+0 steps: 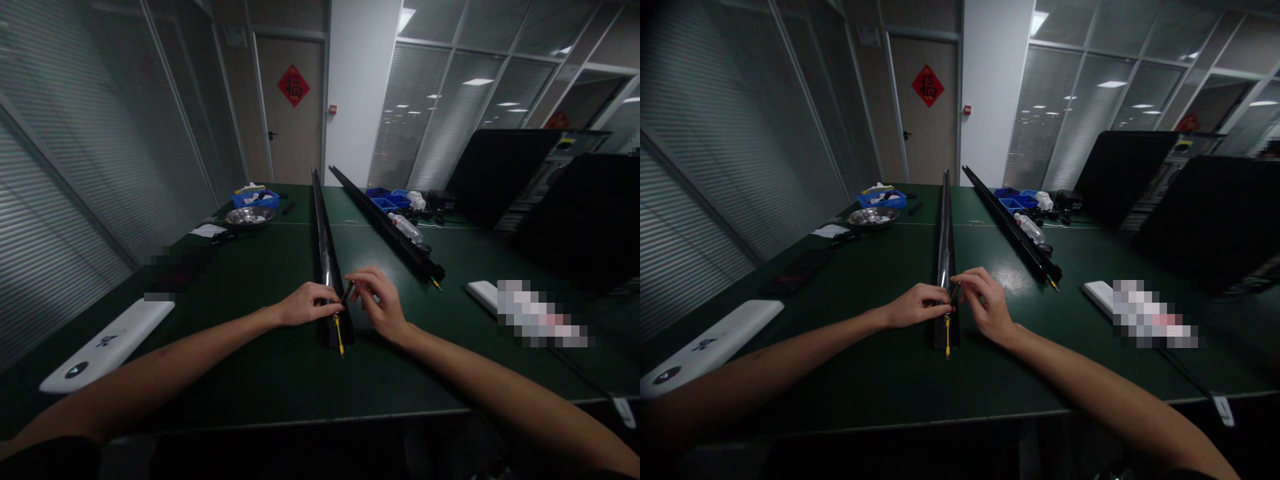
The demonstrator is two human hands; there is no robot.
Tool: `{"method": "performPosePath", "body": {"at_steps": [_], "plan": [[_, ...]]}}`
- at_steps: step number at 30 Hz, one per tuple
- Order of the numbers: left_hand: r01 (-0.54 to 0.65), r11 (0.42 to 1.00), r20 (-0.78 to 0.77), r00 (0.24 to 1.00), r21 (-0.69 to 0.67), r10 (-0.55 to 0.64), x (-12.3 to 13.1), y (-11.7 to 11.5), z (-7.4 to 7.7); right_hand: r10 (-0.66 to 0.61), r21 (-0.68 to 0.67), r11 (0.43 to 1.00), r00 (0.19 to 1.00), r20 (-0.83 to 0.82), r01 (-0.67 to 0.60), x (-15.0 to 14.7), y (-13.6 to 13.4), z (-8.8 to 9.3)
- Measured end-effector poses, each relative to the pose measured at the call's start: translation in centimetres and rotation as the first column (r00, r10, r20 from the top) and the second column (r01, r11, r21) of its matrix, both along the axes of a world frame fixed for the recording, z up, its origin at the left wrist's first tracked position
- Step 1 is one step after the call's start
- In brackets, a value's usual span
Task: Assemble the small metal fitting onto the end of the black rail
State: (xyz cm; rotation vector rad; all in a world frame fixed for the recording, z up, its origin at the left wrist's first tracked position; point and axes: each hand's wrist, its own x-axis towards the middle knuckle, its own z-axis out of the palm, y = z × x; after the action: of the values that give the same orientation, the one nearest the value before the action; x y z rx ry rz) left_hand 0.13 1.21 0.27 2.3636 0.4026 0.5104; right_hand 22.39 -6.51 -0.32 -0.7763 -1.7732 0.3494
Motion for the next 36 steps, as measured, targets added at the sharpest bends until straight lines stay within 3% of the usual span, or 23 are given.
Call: {"method": "performPosePath", "body": {"at_steps": [36], "plan": [[-0.019, 1.000, -0.005, 1.000, 0.004, 0.019, -0.01, 0.10, -0.27, 0.015, -0.005, 1.000, 1.000, 0.011, -0.015, -0.10, -0.26, 0.37]]}}
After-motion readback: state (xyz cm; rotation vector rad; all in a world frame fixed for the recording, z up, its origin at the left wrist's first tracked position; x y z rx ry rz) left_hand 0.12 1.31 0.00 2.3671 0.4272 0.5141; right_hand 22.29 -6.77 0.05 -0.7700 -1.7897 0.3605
